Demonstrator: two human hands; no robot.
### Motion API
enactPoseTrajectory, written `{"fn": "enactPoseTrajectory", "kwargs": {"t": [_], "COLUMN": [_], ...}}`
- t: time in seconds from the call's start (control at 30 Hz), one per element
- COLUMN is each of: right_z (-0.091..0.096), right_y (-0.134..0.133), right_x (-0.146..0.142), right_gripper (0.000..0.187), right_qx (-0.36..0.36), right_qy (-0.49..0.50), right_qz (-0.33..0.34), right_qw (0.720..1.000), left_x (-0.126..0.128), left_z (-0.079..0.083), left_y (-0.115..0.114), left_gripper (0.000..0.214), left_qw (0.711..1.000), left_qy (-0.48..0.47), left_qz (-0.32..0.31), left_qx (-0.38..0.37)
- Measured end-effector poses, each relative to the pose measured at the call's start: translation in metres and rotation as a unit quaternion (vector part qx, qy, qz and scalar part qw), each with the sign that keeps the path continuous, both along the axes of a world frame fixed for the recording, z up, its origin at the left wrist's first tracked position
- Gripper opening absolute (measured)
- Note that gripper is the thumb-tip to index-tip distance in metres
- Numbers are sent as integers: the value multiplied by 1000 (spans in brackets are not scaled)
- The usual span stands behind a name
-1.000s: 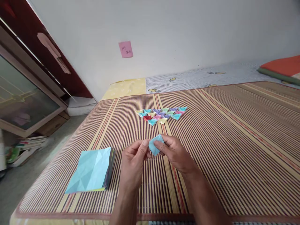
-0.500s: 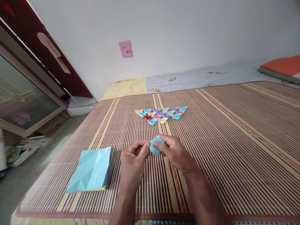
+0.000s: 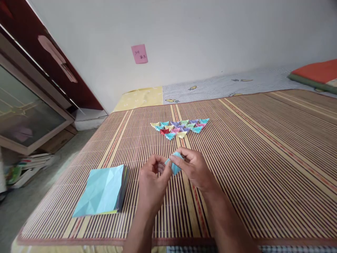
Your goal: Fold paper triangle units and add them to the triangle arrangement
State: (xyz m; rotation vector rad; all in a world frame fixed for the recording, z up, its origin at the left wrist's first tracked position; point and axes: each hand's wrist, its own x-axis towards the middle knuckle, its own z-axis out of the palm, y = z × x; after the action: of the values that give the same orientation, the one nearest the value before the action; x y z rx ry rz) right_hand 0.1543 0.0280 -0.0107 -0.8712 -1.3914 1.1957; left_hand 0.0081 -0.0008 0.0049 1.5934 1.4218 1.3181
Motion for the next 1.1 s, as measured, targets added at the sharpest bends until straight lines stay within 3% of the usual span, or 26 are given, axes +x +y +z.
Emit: {"fn": "enactPoseTrajectory", "kwargs": {"t": [0.1,0.2,0.4,0.5,0.6,0.87,1.1], "right_z": [0,1,0,0,2,-5,-11], "right_y": [0,-1,-1,0,1,5,6], "right_x": [1,2,-4,-6,-4,10,3], "right_gripper": [30,28,27,30,34,44,41], "right_qx": [-9,-7,-20,-18,-49,-60,-75], "right_qy": [8,13,17,3,19,-39,-52], "right_qz": [-6,-2,-6,-44,-37,32,24], "right_qw": [1000,1000,1000,999,998,997,996], "left_x": [-1,0,5,5,3,-6,-11], "left_z": [-2,-4,-10,-10,-9,-14,-15], "left_y": [2,3,4,5,6,13,17], "left_gripper": [20,20,26,25,26,36,40], "left_qw": [988,978,979,978,971,947,938], "left_qy": [-123,-174,-182,-179,-175,-272,-290], "left_qz": [-59,-72,-43,-72,-112,-43,-42], "left_qx": [-68,-94,-77,-85,-117,-166,-183]}}
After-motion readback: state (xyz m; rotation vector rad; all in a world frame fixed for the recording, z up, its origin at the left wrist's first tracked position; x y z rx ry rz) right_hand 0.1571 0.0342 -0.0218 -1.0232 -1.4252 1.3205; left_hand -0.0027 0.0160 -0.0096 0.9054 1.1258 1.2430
